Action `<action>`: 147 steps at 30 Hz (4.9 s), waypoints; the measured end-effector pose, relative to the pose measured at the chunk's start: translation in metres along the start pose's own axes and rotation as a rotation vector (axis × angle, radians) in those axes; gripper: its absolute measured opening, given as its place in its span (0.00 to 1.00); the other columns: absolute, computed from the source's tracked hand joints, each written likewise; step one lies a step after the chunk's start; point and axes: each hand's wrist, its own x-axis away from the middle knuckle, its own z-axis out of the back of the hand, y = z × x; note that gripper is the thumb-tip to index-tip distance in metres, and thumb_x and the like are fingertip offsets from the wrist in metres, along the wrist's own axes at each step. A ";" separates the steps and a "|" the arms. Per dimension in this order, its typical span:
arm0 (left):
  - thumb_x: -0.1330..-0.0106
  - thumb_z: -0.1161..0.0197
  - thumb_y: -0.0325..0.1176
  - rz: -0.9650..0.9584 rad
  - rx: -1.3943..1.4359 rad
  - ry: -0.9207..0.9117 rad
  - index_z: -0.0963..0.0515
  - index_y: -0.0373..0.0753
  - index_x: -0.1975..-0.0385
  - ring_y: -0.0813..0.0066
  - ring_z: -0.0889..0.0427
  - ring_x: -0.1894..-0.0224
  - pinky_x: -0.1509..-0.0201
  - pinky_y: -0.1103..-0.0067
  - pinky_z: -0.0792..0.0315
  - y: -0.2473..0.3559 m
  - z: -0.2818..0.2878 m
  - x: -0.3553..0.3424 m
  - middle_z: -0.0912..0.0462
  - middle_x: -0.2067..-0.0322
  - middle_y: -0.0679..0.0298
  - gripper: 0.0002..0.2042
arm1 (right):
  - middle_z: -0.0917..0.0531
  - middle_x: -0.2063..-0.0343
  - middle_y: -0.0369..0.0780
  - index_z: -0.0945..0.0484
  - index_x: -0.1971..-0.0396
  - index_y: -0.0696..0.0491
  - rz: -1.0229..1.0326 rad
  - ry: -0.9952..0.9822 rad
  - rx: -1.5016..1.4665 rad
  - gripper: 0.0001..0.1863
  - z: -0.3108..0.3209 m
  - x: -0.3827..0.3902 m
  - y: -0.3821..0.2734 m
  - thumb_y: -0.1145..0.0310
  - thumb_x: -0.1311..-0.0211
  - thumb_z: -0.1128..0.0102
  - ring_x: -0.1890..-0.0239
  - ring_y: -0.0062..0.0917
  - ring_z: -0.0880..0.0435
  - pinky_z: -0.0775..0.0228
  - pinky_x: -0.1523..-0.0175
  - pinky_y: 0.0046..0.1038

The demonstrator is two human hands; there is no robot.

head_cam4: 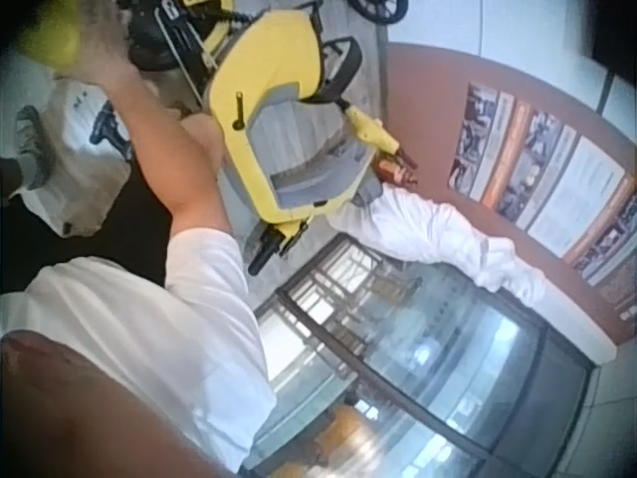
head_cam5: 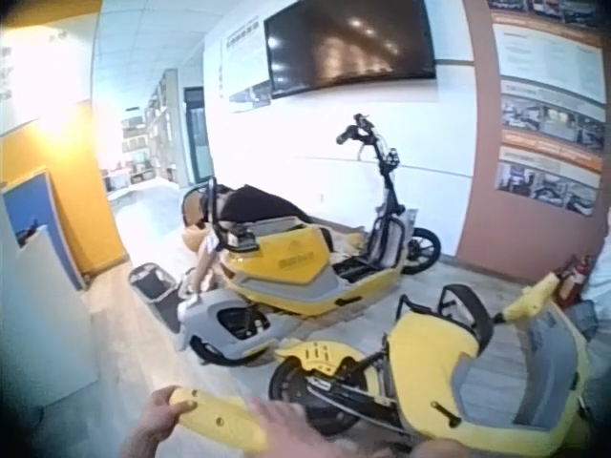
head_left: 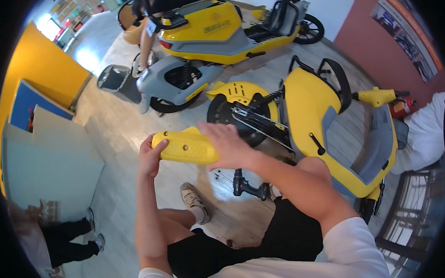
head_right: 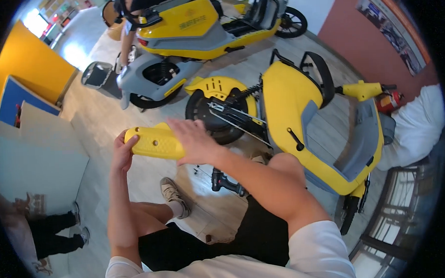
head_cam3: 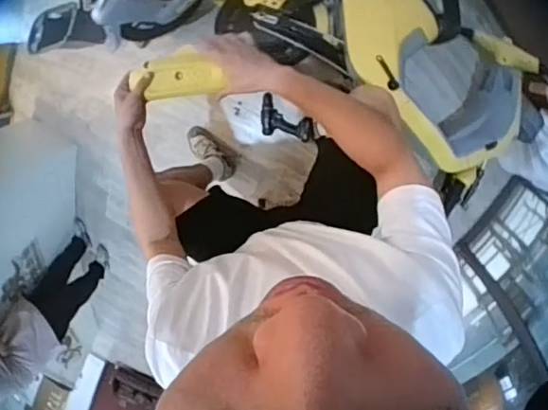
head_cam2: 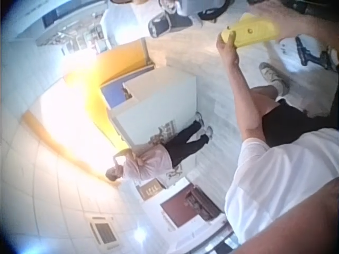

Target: Repairing a yellow electric scooter by using an electric screwdriver to remove screws, adjusting the chain, and reinstalling plastic covers.

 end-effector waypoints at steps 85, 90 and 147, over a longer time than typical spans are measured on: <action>0.37 0.43 0.44 0.346 -1.175 -0.735 0.31 0.40 0.44 0.51 0.28 0.46 0.41 0.68 0.33 -0.055 -0.026 0.053 0.27 0.48 0.49 0.23 | 0.32 0.47 0.47 0.39 0.43 0.57 -0.699 -0.723 0.150 0.30 -0.328 0.304 0.083 0.72 0.49 0.44 0.43 0.39 0.32 0.35 0.43 0.41; 0.37 0.43 0.44 0.318 -1.189 -0.753 0.31 0.40 0.44 0.52 0.28 0.45 0.40 0.68 0.34 -0.060 -0.021 0.056 0.27 0.48 0.50 0.23 | 0.26 0.52 0.47 0.28 0.54 0.58 -0.708 -0.899 0.085 0.18 -0.314 0.272 0.087 0.72 0.47 0.48 0.49 0.36 0.24 0.29 0.48 0.37; 0.43 0.40 0.55 -0.627 -1.614 -0.047 0.42 0.46 0.35 0.51 0.49 0.32 0.38 0.51 0.43 0.022 -0.045 0.316 0.46 0.34 0.54 0.37 | 0.28 0.45 0.51 0.26 0.52 0.58 -0.201 -0.274 -1.581 0.40 0.054 0.202 -0.165 0.35 0.35 0.74 0.47 0.40 0.25 0.36 0.42 0.42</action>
